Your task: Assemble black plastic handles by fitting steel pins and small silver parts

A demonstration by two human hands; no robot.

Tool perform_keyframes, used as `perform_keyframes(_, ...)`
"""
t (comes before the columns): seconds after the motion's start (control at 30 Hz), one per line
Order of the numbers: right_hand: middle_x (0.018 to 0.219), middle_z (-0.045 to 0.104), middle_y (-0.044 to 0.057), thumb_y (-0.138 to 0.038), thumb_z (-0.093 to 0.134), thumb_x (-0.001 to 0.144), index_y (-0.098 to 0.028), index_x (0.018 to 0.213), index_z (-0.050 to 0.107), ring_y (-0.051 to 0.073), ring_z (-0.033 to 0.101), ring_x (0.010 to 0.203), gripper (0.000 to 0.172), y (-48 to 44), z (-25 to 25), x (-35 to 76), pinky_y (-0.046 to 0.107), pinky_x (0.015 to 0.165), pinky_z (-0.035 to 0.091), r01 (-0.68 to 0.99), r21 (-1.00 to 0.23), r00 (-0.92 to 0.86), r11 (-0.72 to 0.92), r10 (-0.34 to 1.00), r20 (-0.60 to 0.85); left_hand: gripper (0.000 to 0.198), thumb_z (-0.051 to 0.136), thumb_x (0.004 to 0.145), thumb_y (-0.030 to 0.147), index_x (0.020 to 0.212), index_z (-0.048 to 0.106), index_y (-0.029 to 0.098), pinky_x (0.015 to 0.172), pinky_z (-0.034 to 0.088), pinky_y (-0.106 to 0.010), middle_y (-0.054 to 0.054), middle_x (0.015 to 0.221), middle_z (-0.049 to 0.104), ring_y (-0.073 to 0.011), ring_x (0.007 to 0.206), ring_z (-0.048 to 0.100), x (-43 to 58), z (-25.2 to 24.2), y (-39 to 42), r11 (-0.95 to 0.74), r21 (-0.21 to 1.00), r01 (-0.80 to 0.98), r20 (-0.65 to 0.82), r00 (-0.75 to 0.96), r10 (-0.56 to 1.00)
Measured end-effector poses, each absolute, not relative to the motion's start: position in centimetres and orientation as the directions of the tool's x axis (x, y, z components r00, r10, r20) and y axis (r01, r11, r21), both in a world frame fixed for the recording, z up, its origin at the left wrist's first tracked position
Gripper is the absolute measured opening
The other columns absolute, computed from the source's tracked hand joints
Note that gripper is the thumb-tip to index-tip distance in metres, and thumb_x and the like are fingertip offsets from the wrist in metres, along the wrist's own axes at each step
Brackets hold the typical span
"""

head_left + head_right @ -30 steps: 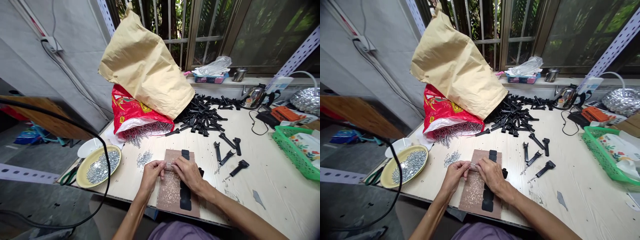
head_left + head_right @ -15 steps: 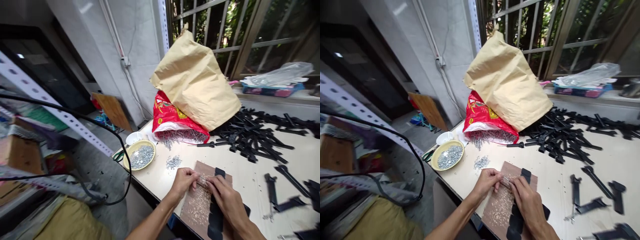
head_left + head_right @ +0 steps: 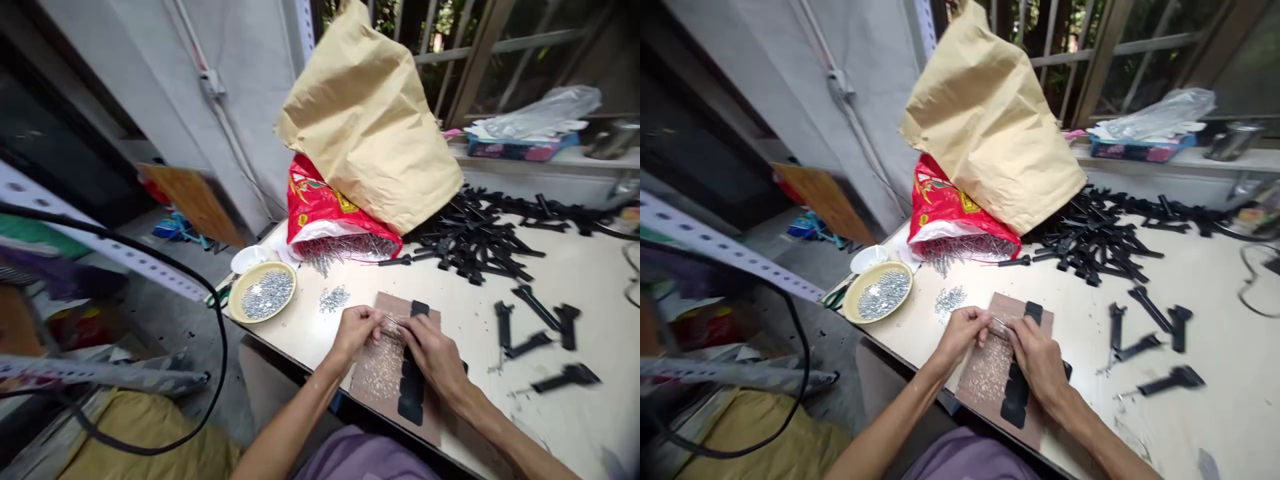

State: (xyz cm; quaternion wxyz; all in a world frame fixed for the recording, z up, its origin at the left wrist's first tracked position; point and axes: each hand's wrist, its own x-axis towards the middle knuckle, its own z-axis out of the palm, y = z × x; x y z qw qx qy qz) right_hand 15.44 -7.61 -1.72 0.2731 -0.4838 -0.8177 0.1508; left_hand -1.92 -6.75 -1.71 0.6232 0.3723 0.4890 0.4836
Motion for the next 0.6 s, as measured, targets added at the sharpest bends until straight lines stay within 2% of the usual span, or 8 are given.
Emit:
perform_keyframes(0.1,0.087,0.06,0.004,-0.031,0.035,0.097,-0.02,0.099,0.059,0.014,0.061,0.076,0.026,-7.5,-1.2,15.2,0.023,0.062,0.047,0.729,-0.492,-0.366,0.476,0.878,0.307,0.034,0.069,0.072,0.043,0.07,0.063,0.01,0.038,0.032,-0.018,0.002,0.045,0.053,-0.0051,0.035,0.042,-2.0,-1.7,-6.5,0.252,0.934,-0.253,-0.242,0.068,0.968)
perform_keyframes(0.27,0.085,0.06,0.005,-0.03,0.034,0.098,-0.019,0.097,0.061,0.013,0.06,0.072,0.029,-7.5,-0.5,15.0,0.021,0.056,0.043,0.8,-0.393,-0.351,0.454,0.884,0.308,0.032,0.07,0.072,0.041,0.071,0.063,0.01,0.04,0.032,-0.017,0.002,0.047,0.053,-0.0051,0.037,0.044,-2.0,-1.7,-6.2,0.247,0.945,-0.214,-0.239,0.062,0.969)
perform_keyframes(0.47,0.086,0.061,0.003,-0.03,0.039,0.096,-0.021,0.096,0.061,0.014,0.06,0.075,0.023,-7.2,-0.6,15.7,0.024,0.062,0.045,0.726,-0.558,-0.31,0.401,0.916,0.254,0.034,0.069,0.071,0.045,0.071,0.065,0.011,0.04,0.032,-0.018,0.001,0.048,0.054,-0.0062,0.038,0.045,-1.6,-1.7,-6.1,0.279,0.946,-0.163,-0.271,0.072,0.96)
perform_keyframes(0.6,0.087,0.061,0.002,-0.031,0.037,0.096,-0.022,0.096,0.06,0.014,0.06,0.076,0.024,-7.1,-0.9,15.8,0.024,0.062,0.044,0.745,-0.554,-0.282,0.37,0.929,0.24,0.034,0.068,0.072,0.044,0.069,0.065,0.011,0.041,0.033,-0.018,0.002,0.045,0.053,-0.0062,0.039,0.045,-1.2,-1.4,-5.9,0.258,0.954,-0.15,-0.252,0.055,0.966)
